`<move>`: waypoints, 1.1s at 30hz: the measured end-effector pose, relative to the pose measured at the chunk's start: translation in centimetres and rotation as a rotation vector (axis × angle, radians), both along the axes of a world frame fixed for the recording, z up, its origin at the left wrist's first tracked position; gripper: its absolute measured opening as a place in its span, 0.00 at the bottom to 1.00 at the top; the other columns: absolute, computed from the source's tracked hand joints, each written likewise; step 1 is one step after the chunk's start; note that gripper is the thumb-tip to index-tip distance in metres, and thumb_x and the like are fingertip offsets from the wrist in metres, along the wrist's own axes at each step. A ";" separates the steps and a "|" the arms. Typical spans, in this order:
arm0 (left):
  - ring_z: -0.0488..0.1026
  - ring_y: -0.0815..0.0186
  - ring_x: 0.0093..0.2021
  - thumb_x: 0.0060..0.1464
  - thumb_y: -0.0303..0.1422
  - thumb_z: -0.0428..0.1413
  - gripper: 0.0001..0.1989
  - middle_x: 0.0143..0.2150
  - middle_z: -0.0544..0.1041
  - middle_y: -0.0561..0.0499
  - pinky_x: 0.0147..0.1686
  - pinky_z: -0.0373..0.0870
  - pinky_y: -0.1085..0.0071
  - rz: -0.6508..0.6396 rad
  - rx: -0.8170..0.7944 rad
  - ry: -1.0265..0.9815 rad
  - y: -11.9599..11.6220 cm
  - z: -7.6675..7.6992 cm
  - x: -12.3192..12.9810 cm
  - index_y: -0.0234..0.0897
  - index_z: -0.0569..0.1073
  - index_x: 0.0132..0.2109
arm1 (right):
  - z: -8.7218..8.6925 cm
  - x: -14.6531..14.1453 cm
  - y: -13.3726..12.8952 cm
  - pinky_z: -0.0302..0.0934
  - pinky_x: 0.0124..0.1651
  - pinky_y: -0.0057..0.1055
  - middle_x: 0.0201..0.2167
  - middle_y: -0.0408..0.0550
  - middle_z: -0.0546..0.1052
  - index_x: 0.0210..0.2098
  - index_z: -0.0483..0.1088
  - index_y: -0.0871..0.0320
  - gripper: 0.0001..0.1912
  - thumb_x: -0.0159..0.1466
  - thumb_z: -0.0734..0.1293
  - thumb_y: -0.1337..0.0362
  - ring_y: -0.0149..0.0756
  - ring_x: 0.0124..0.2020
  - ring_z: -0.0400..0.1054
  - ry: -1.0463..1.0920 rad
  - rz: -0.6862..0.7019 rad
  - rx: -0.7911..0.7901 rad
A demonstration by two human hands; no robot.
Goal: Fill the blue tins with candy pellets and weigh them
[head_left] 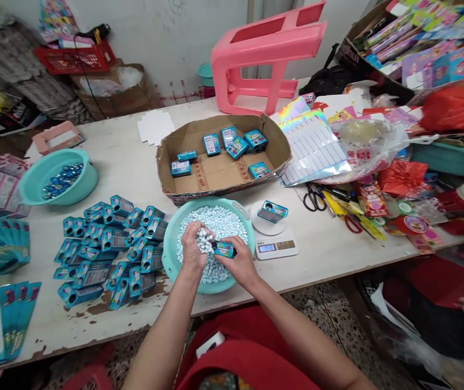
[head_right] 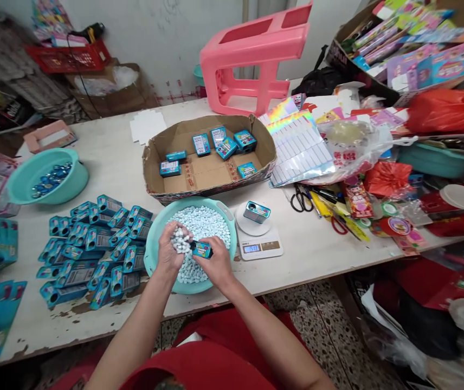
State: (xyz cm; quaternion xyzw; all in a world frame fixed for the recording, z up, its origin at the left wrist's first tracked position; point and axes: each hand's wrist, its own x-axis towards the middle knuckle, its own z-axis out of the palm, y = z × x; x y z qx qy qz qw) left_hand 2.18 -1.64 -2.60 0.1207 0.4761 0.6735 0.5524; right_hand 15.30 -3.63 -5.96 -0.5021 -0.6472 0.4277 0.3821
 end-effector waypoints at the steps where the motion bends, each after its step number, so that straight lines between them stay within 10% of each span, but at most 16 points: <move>1: 0.69 0.70 0.23 0.46 0.39 0.58 0.12 0.22 0.67 0.56 0.25 0.66 0.73 0.037 0.002 0.009 0.0 0.3 0.0 0.36 0.65 0.28 | 0.0 -0.4 0.0 0.61 0.46 0.38 0.37 0.46 0.72 0.39 0.70 0.54 0.16 0.51 0.72 0.67 0.42 0.42 0.66 -0.009 0.009 0.006; 33: 0.63 0.74 0.20 0.49 0.41 0.58 0.15 0.20 0.63 0.58 0.21 0.62 0.76 0.234 0.024 0.240 1.2 1.6 1.0 0.36 0.64 0.27 | 2.5 -1.5 1.4 0.61 0.44 0.35 0.36 0.45 0.73 0.40 0.71 0.53 0.18 0.49 0.75 0.68 0.40 0.41 0.67 -0.004 0.052 0.076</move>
